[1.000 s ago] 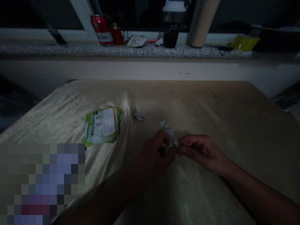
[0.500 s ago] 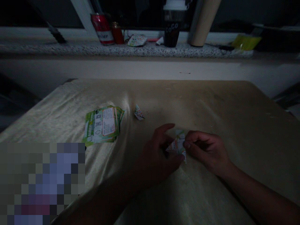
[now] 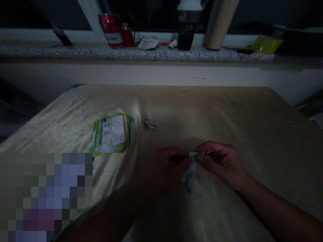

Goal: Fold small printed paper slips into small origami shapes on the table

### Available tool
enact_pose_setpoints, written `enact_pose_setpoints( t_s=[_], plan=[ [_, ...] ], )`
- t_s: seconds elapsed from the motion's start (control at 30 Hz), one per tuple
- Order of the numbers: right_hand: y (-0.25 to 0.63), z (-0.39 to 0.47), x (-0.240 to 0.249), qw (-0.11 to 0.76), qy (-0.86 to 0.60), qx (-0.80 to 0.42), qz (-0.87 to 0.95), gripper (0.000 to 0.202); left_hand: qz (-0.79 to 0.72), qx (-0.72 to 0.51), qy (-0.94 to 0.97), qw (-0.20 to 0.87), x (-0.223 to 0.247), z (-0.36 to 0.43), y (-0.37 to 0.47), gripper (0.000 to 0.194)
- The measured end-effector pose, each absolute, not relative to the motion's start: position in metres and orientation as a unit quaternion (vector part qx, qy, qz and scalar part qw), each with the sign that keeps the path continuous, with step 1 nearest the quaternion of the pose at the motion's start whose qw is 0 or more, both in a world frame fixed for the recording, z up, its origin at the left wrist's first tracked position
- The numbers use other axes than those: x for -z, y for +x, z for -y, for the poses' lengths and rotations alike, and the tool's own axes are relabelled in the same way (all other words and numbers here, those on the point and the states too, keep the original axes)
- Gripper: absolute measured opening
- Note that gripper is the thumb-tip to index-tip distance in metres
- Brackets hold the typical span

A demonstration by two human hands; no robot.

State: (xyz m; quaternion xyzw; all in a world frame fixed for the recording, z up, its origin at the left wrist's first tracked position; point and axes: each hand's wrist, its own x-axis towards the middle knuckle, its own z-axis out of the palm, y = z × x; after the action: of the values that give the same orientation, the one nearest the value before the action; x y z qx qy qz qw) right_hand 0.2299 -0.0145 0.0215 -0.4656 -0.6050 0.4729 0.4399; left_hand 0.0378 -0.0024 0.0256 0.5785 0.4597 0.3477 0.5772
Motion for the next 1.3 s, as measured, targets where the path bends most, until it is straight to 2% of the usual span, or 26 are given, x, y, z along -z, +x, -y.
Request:
enact_pose_setpoints(
  t_s=[0.17,0.33,0.67,1.07,1.3],
  plan=[
    [0.23,0.014,-0.022,0.429,-0.449,-0.497,0.606,0.011,-0.452,-0.325,0.586,0.588,-0.027,0.004,0.038,0.013],
    [0.229,0.014,-0.023,0.434,-0.454,-0.502,0.595,0.012,-0.474,-0.332,0.601,0.551,-0.024,0.004,0.04,0.012],
    [0.224,0.015,-0.024,0.424,-0.483,-0.521,0.561,0.024,-0.486,-0.332,0.641,0.493,-0.028,0.005,0.04,0.013],
    [0.224,0.01,-0.018,0.405,-0.46,-0.569,0.548,0.025,-0.468,-0.258,0.663,0.524,-0.02,-0.009,0.027,0.016],
    [0.227,0.008,-0.016,0.414,-0.479,-0.558,0.536,0.021,-0.463,-0.296,0.607,0.573,-0.019,-0.01,0.03,0.015]
  ],
)
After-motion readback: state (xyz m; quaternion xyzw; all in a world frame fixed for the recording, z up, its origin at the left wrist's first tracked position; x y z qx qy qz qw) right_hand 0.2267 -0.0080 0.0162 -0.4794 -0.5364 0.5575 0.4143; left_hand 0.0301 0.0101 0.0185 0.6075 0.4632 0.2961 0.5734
